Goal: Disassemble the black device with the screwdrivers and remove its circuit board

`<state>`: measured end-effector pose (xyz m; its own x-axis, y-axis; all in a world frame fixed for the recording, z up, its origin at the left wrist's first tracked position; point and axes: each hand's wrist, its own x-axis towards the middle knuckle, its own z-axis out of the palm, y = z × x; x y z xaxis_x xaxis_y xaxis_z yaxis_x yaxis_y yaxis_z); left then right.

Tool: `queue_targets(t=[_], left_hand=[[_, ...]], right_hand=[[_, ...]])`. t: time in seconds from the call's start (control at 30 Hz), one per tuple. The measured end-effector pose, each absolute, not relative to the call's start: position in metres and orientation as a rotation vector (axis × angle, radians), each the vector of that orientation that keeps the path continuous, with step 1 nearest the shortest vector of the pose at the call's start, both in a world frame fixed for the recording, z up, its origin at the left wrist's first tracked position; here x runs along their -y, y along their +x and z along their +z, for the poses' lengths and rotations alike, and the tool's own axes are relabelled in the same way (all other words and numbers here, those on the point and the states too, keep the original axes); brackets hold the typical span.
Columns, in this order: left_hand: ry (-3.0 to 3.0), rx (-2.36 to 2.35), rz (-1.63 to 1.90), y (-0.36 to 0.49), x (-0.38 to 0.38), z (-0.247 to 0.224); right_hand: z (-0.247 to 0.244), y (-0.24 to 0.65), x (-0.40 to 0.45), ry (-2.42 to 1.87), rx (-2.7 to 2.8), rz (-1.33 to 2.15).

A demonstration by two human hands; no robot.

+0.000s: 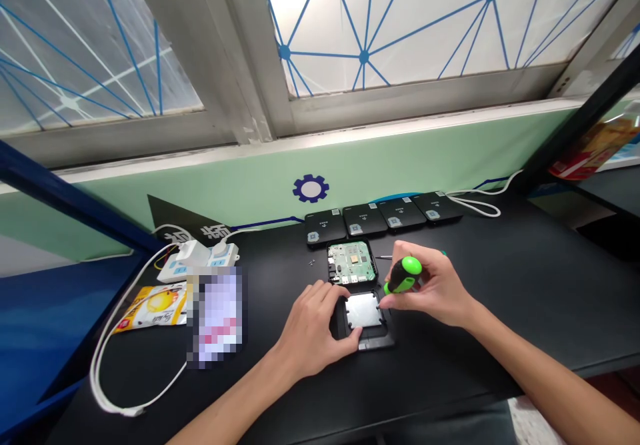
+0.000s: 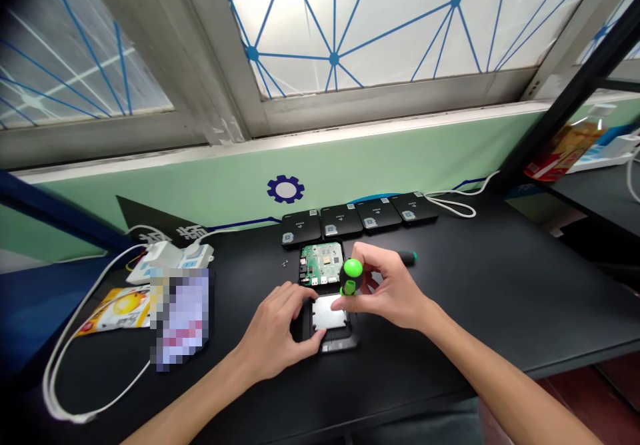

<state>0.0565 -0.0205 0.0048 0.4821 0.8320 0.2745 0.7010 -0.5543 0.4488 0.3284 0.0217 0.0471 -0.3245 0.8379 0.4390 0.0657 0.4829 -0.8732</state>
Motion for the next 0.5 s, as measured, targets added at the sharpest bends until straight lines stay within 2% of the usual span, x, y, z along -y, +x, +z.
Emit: queue_targets(t=[0.5], left_hand=[[2.487,-1.285,0.699,0.0554,0.0179,0.0063]], right_hand=[[0.0501,0.3317,-0.023,-0.765,1.743,1.002]])
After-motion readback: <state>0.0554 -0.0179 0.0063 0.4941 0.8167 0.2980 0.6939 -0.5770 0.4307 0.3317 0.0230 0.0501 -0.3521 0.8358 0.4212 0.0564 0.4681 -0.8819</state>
